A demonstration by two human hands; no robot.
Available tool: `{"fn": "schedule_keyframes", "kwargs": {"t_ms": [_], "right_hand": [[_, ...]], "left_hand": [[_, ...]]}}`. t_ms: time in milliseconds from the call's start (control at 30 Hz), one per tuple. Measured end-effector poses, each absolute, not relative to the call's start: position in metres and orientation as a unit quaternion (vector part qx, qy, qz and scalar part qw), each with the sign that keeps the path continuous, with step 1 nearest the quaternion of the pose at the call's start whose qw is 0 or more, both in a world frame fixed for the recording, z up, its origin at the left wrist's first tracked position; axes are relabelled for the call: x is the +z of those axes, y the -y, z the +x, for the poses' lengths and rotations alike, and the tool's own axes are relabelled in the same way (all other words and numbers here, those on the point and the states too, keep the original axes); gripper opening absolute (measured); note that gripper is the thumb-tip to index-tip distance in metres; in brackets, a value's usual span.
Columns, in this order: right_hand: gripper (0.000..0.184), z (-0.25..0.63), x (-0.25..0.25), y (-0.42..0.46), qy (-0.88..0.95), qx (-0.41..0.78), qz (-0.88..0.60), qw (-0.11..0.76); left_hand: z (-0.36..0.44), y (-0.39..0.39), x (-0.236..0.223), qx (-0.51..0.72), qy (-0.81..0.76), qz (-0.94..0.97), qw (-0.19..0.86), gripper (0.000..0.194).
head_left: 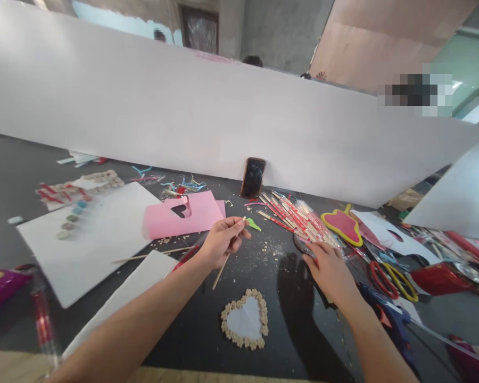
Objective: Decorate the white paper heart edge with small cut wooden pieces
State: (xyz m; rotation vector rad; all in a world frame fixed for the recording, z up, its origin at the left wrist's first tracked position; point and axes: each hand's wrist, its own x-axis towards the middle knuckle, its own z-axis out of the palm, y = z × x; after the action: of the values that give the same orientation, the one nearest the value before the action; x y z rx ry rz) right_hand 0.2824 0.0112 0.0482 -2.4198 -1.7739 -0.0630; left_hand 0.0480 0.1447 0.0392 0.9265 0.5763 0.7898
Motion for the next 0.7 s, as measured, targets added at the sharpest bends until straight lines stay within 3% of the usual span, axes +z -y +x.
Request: {"fn": "schedule_keyframes", "kwargs": {"t_ms": [167, 400, 700], "right_hand": [[0.027, 0.271, 0.062, -0.087, 0.657, 0.034, -0.751, 0.054], [0.034, 0.256, 0.030, -0.166, 0.665, 0.050, -0.745, 0.008], [0.032, 0.256, 0.032, -0.136, 0.680, 0.103, -0.725, -0.026]], "left_hand": [[0.043, -0.153, 0.038, 0.367, -0.240, 0.403, 0.804, 0.035], [0.043, -0.161, 0.033, 0.380, -0.222, 0.390, 0.809, 0.036], [0.043, -0.160, 0.032, 0.381, -0.206, 0.379, 0.818, 0.031]]}}
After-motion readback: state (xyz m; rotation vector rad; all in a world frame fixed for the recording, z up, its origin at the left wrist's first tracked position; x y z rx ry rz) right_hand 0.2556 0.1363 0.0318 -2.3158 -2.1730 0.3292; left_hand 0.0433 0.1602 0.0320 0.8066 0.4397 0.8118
